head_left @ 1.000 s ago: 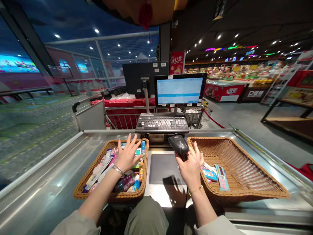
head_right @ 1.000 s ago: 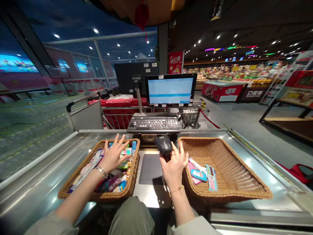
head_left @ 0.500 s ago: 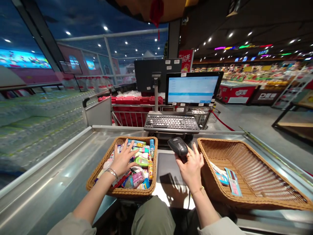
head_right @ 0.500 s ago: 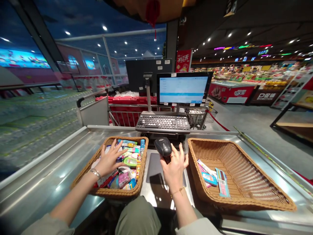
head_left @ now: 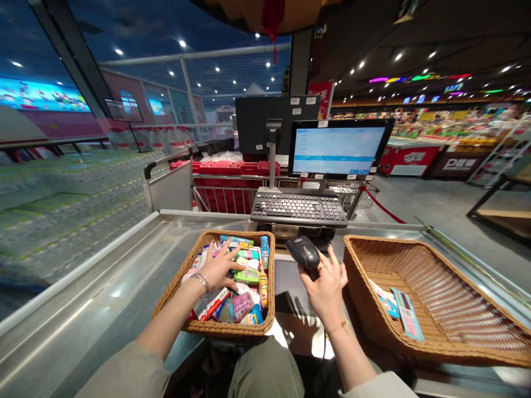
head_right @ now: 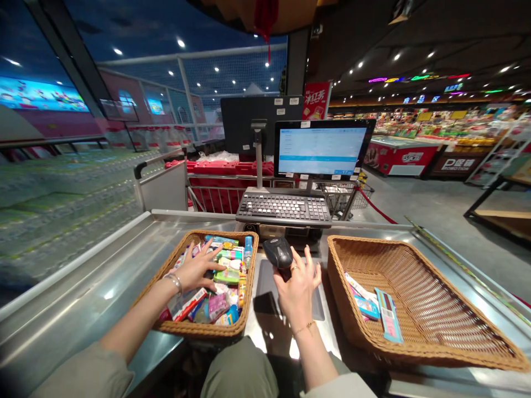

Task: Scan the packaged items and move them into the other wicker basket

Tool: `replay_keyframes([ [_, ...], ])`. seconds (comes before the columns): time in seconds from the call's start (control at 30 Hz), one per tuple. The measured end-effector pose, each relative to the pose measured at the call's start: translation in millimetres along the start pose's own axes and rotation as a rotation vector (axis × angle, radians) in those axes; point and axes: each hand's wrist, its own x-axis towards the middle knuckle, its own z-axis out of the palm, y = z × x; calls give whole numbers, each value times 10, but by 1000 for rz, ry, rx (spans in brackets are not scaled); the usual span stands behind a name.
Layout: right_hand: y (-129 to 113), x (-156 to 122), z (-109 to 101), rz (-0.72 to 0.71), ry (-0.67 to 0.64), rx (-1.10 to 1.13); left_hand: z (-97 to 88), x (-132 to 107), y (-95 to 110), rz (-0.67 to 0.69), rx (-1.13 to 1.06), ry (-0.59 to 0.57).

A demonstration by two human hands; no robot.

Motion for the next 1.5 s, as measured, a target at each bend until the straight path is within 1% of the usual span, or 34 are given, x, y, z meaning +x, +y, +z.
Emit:
replay_keyframes([
  [0.1,4,-5,17,23,-19,7,26,73,-35,13,-28,-14],
  [0.27,12,-4,47,47,-28,9,102,149,-110,25,-90,6],
  [0.37,11,-5,59,45,-25,12,115,154,-128,55,-120,7],
  [0.5,-8,-7,54,43,-32,12,71,108,-89,80,-119,17],
  [0.63,-34,-11,39,39,-39,15,-20,31,-24,98,-70,95],
  [0.73,-43,-17,35,20,-27,15,-108,-11,2,72,-35,152],
  [0.83,-39,-23,36,-8,-16,14,-209,-26,16,47,-8,240],
  [1.0,-47,-17,13,-49,-21,10,-328,20,72,30,54,439],
  [1.17,-109,-7,-39,-89,-34,3,-354,141,227,37,84,590],
  [1.3,-172,-16,-79,-117,-83,-4,-364,261,384,44,86,649],
  [1.5,-218,-18,-139,-127,-105,-7,-392,398,538,63,90,675],
])
